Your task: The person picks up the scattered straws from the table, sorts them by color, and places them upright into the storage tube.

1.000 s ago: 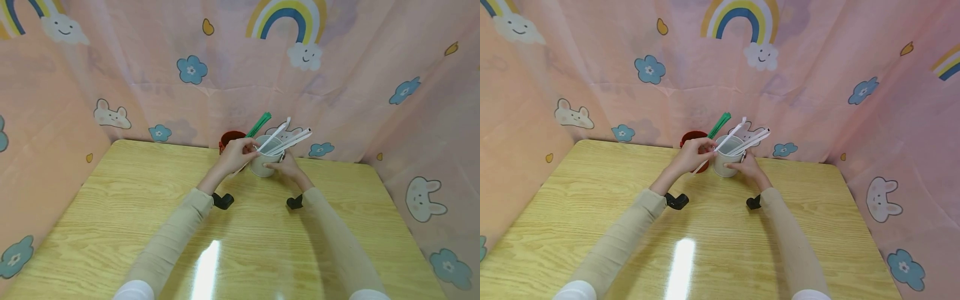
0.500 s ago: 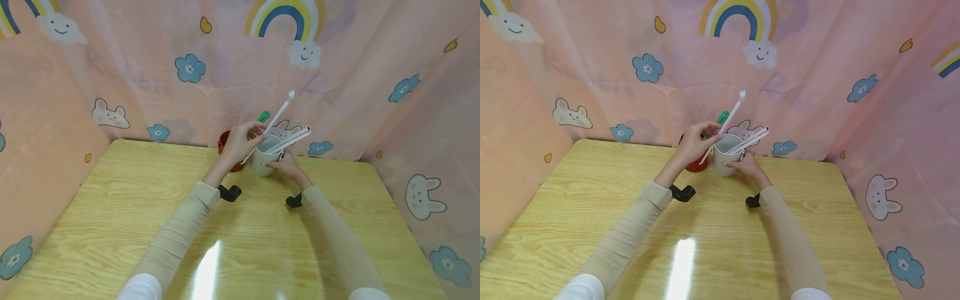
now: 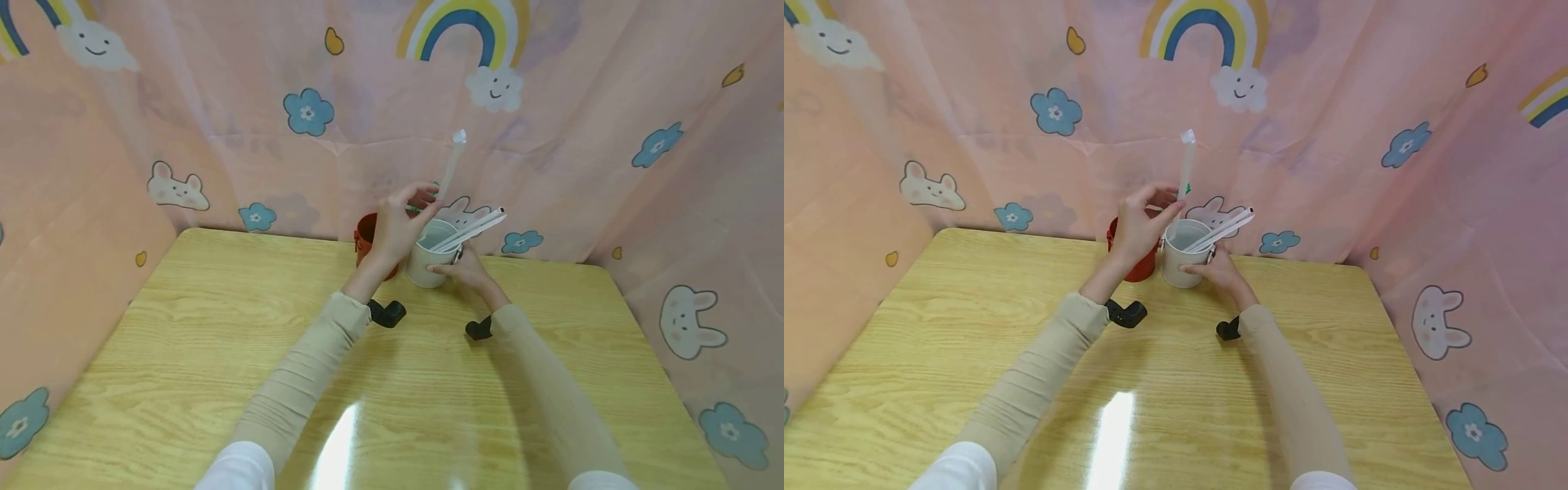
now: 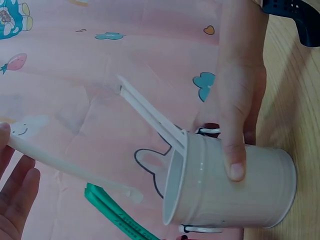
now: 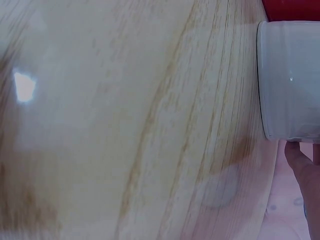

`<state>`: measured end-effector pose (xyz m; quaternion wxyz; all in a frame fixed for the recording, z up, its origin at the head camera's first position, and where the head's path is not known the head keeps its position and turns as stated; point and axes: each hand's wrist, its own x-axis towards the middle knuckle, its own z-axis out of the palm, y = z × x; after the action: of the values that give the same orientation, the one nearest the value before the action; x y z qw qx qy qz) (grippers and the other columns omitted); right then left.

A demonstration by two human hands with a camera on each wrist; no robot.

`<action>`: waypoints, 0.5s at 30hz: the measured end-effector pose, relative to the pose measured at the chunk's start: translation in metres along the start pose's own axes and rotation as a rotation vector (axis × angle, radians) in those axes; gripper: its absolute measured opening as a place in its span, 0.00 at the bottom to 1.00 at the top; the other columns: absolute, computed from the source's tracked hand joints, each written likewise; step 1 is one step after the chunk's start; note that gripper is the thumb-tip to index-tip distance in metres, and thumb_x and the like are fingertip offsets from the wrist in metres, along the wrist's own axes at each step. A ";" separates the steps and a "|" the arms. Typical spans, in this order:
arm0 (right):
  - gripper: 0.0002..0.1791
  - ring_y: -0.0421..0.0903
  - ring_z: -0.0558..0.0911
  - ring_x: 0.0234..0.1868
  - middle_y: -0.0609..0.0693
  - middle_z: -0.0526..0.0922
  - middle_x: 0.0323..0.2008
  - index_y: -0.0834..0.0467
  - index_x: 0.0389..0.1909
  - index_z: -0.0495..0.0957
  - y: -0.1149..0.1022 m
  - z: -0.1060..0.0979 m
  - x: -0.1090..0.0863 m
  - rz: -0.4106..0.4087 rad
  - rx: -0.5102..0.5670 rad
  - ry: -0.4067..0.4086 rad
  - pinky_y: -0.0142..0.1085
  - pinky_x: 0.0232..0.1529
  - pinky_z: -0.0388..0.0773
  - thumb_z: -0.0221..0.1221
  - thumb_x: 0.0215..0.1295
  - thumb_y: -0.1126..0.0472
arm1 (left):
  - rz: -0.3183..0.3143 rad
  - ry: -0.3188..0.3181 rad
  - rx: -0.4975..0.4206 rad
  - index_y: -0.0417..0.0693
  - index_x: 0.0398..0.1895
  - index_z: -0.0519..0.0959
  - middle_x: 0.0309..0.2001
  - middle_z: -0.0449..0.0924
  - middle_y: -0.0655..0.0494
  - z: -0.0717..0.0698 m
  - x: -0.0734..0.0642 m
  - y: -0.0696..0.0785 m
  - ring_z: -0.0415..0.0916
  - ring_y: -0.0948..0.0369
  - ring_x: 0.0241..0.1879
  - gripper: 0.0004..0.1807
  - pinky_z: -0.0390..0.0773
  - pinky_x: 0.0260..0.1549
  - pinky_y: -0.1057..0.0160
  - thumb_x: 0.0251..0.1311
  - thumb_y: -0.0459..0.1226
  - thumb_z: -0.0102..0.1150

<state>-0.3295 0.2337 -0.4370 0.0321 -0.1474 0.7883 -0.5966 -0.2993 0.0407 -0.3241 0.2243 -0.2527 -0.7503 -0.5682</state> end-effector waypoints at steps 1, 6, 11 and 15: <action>0.50 0.57 0.66 0.66 0.63 0.66 0.65 0.61 0.70 0.53 0.000 0.000 0.000 0.001 0.001 0.000 0.49 0.71 0.57 0.70 0.47 0.72 | 0.004 -0.004 0.002 0.41 0.47 0.81 0.39 0.85 0.47 0.001 0.000 -0.001 0.82 0.58 0.35 0.13 0.83 0.37 0.67 0.60 0.36 0.63; 0.53 0.56 0.64 0.67 0.61 0.64 0.67 0.59 0.72 0.50 0.000 -0.001 -0.002 -0.002 -0.008 -0.006 0.49 0.71 0.56 0.71 0.48 0.71 | -0.014 -0.039 0.034 0.42 0.48 0.82 0.39 0.86 0.48 0.008 -0.004 -0.009 0.83 0.58 0.37 0.14 0.83 0.37 0.68 0.60 0.37 0.63; 0.54 0.56 0.63 0.69 0.60 0.62 0.69 0.58 0.73 0.48 -0.002 0.000 -0.002 -0.012 -0.032 -0.024 0.50 0.72 0.56 0.71 0.49 0.71 | -0.063 -0.079 0.069 0.43 0.50 0.82 0.41 0.86 0.49 0.015 -0.010 -0.017 0.84 0.58 0.39 0.15 0.82 0.40 0.71 0.60 0.37 0.63; 0.56 0.56 0.61 0.71 0.58 0.60 0.71 0.56 0.74 0.46 -0.003 0.000 -0.003 -0.006 -0.037 -0.033 0.50 0.72 0.55 0.70 0.49 0.70 | -0.050 -0.079 0.067 0.43 0.49 0.83 0.41 0.86 0.49 0.019 -0.012 -0.020 0.84 0.58 0.38 0.15 0.82 0.40 0.71 0.60 0.37 0.63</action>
<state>-0.3266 0.2337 -0.4349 0.0406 -0.1604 0.7982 -0.5793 -0.3033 0.0525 -0.3513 0.1888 -0.2483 -0.7833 -0.5377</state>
